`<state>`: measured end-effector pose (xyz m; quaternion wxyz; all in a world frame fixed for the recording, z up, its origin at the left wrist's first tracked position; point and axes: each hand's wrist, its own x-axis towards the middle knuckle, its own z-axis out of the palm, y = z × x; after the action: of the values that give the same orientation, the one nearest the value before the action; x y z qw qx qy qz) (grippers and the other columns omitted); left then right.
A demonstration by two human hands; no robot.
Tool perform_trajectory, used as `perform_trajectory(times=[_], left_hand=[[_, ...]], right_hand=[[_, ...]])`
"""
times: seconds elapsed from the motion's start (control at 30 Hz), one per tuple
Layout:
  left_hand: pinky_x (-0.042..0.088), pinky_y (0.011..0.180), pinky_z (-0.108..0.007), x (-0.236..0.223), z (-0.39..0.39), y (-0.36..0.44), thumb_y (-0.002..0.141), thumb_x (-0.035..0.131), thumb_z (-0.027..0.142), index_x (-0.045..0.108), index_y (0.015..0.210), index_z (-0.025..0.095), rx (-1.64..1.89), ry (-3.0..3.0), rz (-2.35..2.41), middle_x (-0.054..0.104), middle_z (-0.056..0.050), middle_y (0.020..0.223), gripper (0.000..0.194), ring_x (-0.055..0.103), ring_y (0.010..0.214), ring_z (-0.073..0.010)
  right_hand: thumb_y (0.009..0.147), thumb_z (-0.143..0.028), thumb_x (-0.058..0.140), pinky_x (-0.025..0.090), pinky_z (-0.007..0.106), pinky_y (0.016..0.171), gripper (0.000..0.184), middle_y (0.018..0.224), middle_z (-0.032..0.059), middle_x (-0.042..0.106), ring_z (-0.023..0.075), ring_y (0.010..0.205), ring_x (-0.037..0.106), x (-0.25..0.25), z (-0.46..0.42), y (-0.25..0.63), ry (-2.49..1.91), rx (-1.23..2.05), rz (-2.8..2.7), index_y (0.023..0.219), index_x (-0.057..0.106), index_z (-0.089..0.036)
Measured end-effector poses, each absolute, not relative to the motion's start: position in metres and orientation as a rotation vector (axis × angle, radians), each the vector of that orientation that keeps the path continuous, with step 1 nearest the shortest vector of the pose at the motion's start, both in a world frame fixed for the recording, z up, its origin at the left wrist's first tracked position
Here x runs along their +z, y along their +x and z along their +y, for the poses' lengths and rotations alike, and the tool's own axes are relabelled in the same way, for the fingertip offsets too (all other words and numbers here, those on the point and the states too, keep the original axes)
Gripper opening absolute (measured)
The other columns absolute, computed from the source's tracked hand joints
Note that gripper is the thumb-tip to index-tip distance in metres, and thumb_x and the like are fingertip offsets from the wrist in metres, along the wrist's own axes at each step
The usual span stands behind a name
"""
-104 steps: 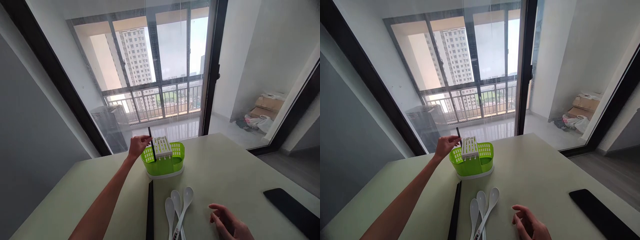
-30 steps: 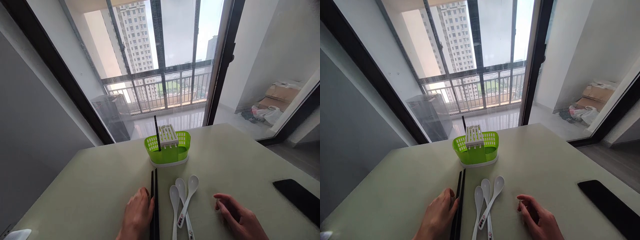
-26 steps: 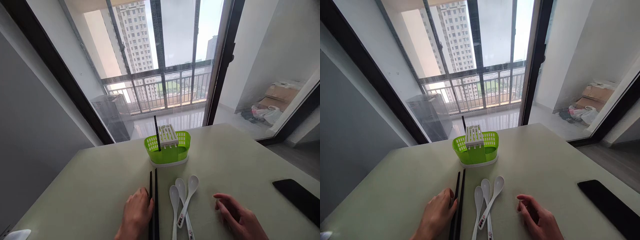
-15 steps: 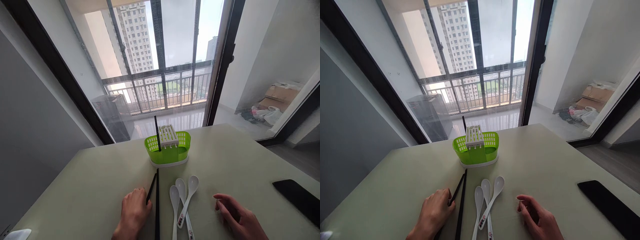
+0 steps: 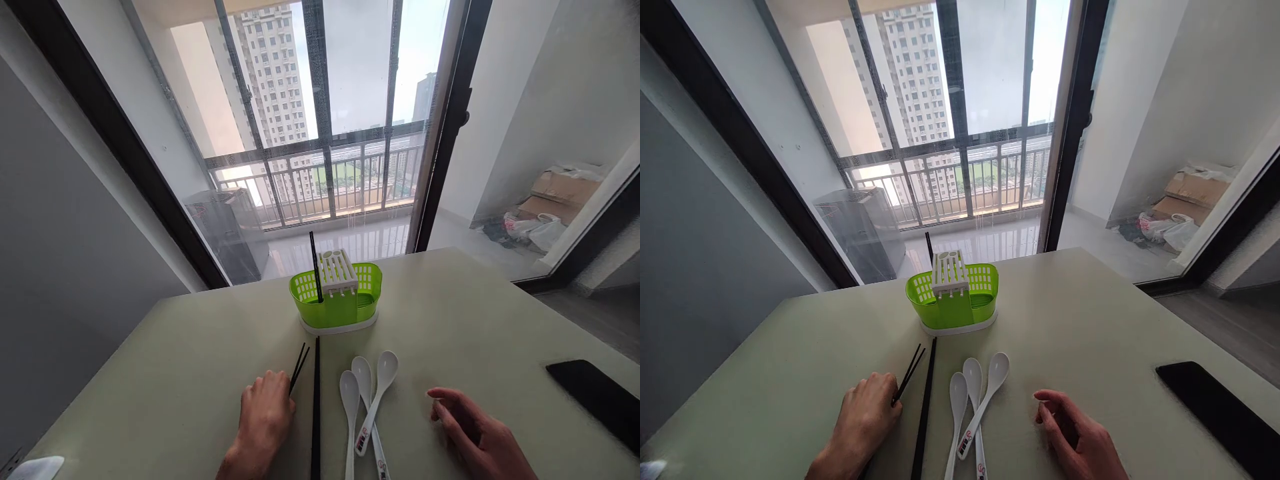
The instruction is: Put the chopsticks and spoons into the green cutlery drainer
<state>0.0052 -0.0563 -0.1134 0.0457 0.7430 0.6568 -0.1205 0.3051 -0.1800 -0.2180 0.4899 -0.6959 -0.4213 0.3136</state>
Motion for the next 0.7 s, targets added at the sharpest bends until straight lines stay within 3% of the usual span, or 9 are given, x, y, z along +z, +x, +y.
perform_trajectory(times=[0.13,0.3,0.47,0.7], left_hand=[[0.048,0.077,-0.034,-0.095,-0.055,0.004,0.091,0.045,0.013,0.073,0.092,0.019,-0.369,2.243,2.002,0.075,-0.013,0.098,0.029,0.073,0.095,-0.0304],[0.056,0.074,-0.032,-0.07,-0.051,0.001,0.091,0.057,0.03,0.074,0.092,0.019,0.26,1.905,1.675,0.079,-0.009,0.094,0.021,0.075,0.089,-0.0266],[0.064,0.082,-0.038,-0.066,-0.053,0.015,0.078,0.078,0.053,0.075,0.101,0.015,0.639,1.422,1.337,0.08,-0.01,0.102,0.045,0.078,0.089,-0.0284],[0.066,0.087,-0.042,-0.095,-0.063,0.048,0.067,0.092,0.052,0.074,0.104,0.012,0.959,1.02,1.144,0.08,-0.014,0.106,0.057,0.08,0.087,-0.0292]], right_hand=[[0.086,-0.063,0.06,0.049,0.023,0.06,0.04,0.076,-0.0029,0.073,0.0159,0.061,0.063,-0.219,-0.181,0.306,-1.688,0.792,-1.027,0.102,0.07,-0.028],[0.086,-0.062,0.059,0.05,0.024,0.062,0.038,0.075,-0.0029,0.074,0.0167,0.06,0.064,-0.219,-0.18,0.305,-1.686,0.774,-1.002,0.1,0.071,-0.028],[0.084,-0.062,0.06,0.049,0.024,0.06,0.038,0.076,-0.0024,0.074,0.016,0.059,0.061,-0.213,-0.178,0.299,-1.711,0.783,-0.976,0.097,0.073,-0.028],[0.086,-0.069,0.061,0.052,0.023,0.063,0.045,0.076,-0.0007,0.071,0.0161,0.063,0.062,-0.197,-0.177,0.268,-1.499,1.055,-0.95,0.094,0.074,-0.026]])
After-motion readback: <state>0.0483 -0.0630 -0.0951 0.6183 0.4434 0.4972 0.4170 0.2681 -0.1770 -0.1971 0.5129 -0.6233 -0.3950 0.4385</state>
